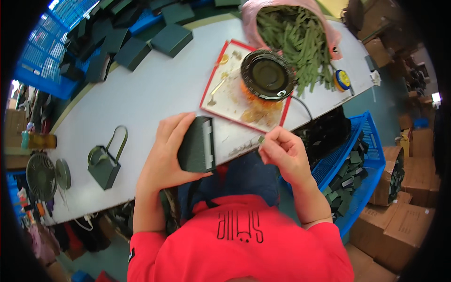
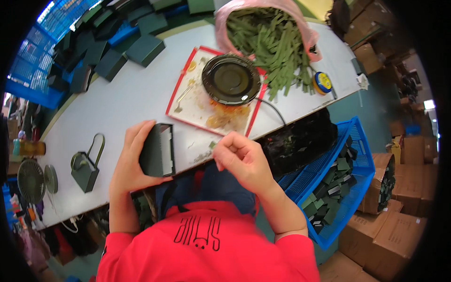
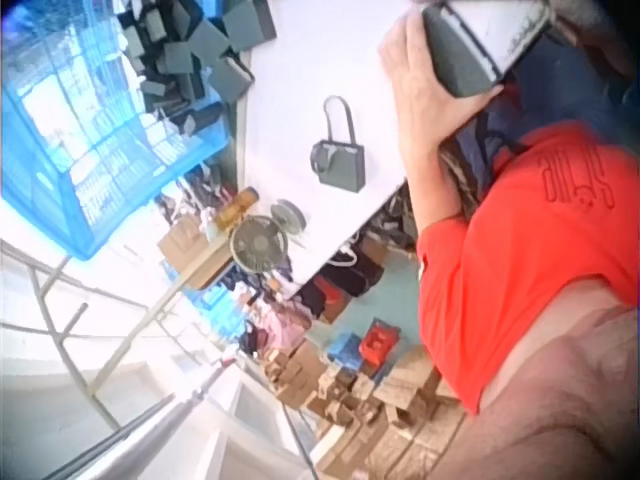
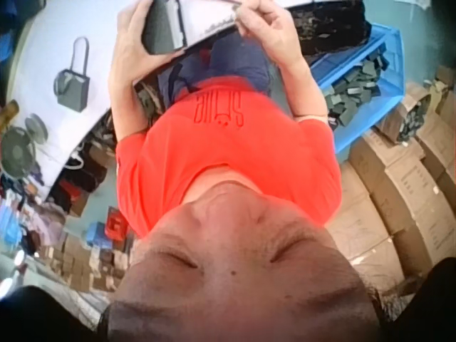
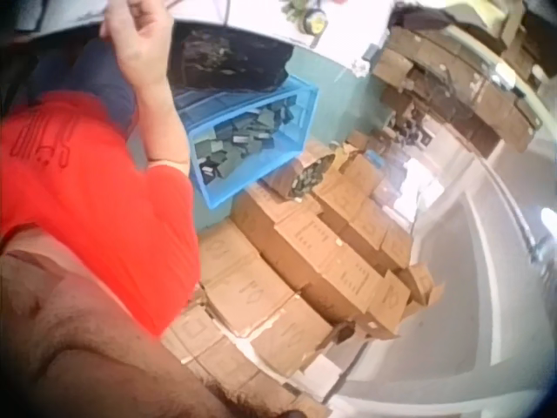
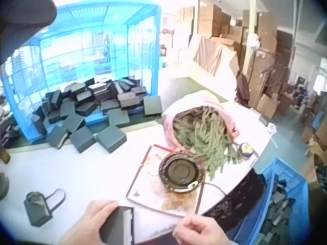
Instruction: The person assembles small green rectangular boxes by hand. They pick up a green strip, wrap it around a box, and secure it, repeating this process for multiple boxes. The person places finished boxes into a blue crate and occasionally moves other boxes on the table.
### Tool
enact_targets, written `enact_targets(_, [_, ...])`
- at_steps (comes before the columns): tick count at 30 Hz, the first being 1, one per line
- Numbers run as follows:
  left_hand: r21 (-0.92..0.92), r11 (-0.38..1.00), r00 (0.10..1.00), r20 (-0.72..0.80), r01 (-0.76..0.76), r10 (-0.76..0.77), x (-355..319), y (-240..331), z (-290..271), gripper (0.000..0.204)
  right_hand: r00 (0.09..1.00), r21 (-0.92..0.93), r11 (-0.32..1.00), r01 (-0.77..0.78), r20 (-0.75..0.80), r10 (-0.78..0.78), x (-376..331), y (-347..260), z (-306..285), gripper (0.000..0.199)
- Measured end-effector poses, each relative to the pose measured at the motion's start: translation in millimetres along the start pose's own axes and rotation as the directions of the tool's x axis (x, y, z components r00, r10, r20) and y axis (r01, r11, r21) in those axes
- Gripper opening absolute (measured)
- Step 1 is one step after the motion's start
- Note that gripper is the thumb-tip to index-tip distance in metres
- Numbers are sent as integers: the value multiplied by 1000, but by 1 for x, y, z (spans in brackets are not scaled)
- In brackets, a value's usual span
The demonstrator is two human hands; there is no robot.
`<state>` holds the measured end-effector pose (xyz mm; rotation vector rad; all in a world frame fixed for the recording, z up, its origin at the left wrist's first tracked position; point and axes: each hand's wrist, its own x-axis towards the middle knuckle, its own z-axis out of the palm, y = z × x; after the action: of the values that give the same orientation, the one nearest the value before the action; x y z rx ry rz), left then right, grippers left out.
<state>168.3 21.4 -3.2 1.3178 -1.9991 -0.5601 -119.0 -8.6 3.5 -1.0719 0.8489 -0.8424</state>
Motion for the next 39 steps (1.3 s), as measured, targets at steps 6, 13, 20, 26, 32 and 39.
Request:
enact_targets(6, [-101,991,994,48,-93,98,5,6,1,105,925,-59,961,-271,262,276,-3,5,28,16])
enact_targets(13, [-105,982,985,59,-155,161,9,8,2,106,905,-115,949,-294,285,315,1,13,35,21])
enact_targets(20, [-151,974,982,62,-167,177,11,9,1,106,905,-163,942,-293,271,328,3,13,36,26])
enact_targets(26, [-138,976,981,70,-171,182,10,9,1,105,913,-212,937,-279,244,327,3,14,38,26])
enact_targets(32, [-29,980,975,93,-199,201,10,15,4,94,936,-450,876,-173,201,288,4,19,39,29])
enact_targets(39, [32,986,986,41,-161,160,7,15,7,91,875,-378,870,-316,238,421,11,-1,34,22])
